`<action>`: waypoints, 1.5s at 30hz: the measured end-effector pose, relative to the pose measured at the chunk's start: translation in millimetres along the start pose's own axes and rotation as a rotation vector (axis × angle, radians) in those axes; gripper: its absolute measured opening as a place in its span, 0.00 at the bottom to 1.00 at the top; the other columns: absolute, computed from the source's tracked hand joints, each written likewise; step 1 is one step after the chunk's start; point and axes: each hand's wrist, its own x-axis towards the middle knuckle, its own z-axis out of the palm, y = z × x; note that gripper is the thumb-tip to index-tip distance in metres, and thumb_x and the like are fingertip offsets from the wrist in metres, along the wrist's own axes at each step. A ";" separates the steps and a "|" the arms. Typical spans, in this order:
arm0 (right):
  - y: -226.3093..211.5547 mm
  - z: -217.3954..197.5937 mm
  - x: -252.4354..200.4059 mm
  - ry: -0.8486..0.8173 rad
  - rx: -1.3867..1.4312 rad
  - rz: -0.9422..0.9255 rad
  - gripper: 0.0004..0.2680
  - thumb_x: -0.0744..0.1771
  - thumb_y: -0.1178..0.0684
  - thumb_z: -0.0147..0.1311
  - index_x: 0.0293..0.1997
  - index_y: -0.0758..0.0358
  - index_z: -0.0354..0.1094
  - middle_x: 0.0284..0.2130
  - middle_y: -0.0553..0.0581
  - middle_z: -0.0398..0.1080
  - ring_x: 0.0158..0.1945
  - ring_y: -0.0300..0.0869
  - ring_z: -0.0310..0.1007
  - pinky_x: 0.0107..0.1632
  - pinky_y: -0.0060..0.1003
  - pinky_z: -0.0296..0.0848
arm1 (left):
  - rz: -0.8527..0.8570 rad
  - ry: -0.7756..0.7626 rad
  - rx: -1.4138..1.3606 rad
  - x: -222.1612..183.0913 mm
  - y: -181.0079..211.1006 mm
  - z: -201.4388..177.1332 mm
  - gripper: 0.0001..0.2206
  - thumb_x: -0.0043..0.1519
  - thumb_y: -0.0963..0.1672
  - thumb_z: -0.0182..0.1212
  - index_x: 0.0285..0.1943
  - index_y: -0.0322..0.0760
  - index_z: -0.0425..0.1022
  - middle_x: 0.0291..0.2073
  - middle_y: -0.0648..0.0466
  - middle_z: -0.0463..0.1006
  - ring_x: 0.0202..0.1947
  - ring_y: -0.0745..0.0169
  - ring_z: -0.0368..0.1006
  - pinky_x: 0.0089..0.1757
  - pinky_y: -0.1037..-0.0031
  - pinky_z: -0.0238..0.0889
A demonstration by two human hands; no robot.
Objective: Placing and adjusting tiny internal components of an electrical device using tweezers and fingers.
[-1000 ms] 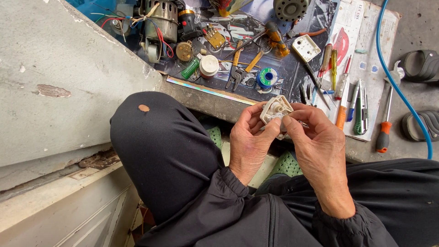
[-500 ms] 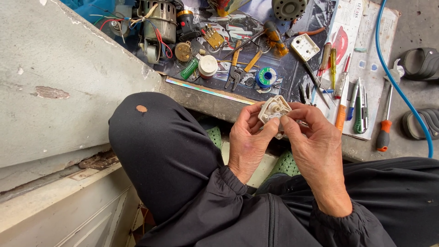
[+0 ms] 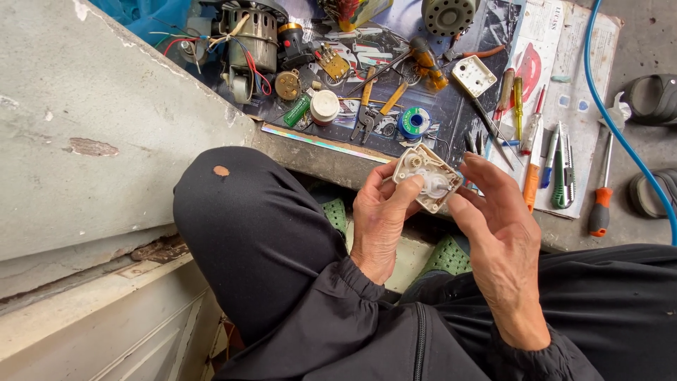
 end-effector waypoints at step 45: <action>32.6 24.9 -1.3 0.121 -0.291 -0.242 0.25 0.66 0.62 0.64 0.73 0.73 0.62 0.61 0.66 0.76 0.56 0.47 0.80 0.58 0.38 0.79 | -0.076 0.088 -0.029 -10.7 5.7 15.2 0.25 0.60 0.40 0.64 0.68 0.29 0.67 0.58 0.42 0.75 0.54 0.57 0.74 0.56 0.68 0.71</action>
